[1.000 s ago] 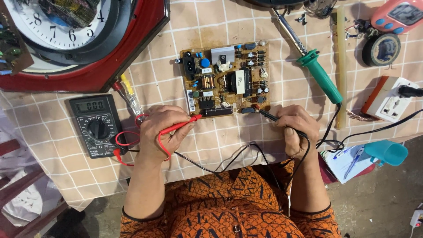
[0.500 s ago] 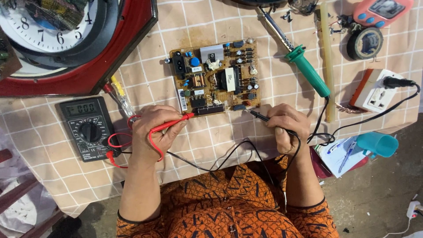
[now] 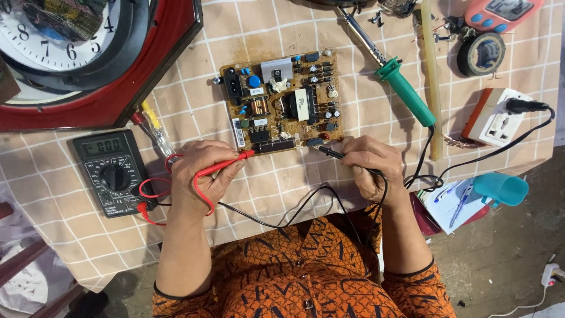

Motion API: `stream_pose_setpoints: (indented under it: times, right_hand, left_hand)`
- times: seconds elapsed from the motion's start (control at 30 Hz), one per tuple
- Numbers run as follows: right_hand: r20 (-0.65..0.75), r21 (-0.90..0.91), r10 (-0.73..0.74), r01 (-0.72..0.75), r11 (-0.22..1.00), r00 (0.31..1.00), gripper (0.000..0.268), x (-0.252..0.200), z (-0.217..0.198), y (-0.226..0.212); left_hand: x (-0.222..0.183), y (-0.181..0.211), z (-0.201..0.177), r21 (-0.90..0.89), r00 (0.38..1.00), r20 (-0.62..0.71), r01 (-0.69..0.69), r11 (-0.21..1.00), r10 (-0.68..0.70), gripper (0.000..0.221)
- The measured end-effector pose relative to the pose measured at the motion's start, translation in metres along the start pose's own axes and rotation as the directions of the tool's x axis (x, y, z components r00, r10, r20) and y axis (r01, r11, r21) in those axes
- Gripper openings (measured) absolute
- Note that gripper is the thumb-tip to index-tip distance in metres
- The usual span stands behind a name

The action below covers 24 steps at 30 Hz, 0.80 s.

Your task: Testing a circuit board with a multimeter and soldering components for repair.

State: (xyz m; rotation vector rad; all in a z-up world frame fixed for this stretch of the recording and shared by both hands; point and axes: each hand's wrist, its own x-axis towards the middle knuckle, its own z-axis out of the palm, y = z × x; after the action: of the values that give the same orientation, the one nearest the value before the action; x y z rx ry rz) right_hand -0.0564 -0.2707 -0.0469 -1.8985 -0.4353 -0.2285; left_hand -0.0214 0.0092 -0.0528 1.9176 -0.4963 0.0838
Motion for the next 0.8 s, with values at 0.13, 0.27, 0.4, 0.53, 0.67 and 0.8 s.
stream_pose_setpoints:
  times: [0.13, 0.27, 0.4, 0.53, 0.67, 0.8]
  right_hand:
    - [-0.035, 0.018, -0.028, 0.028, 0.999, 0.999, 0.026, 0.002, 0.003, 0.000]
    - [0.018, -0.012, -0.013, 0.013, 1.000, 1.000, 0.022, -0.005, 0.001, 0.005]
    - [-0.018, 0.021, -0.012, 0.012, 1.000, 1.000, 0.028, -0.024, -0.006, 0.026]
    - [-0.142, 0.024, -0.089, 0.094, 0.995, 0.986, 0.034, -0.019, -0.001, 0.015]
    - [-0.377, -0.066, 0.012, -0.040, 0.997, 0.926, 0.034, -0.024, 0.009, 0.010]
    - [-0.437, -0.081, 0.011, -0.051, 0.995, 0.899, 0.031, -0.024, 0.009, 0.011]
  left_hand:
    - [0.003, 0.000, 0.001, 0.014, 1.000, -0.003, -0.031, 0.999, 0.031, 0.006]
    - [0.002, 0.008, -0.002, -0.012, 0.995, -0.079, -0.069, 0.998, 0.068, 0.007]
    - [-0.006, 0.003, -0.015, -0.063, 0.987, -0.139, -0.094, 0.994, 0.084, 0.007]
    - [-0.006, 0.004, -0.016, -0.034, 0.988, -0.116, -0.107, 0.994, 0.102, 0.008]
    - [-0.001, 0.012, -0.018, 0.113, 0.986, -0.030, -0.157, 0.981, 0.161, 0.012]
    - [0.001, 0.012, -0.016, 0.176, 0.977, -0.020, -0.204, 0.963, 0.211, 0.016]
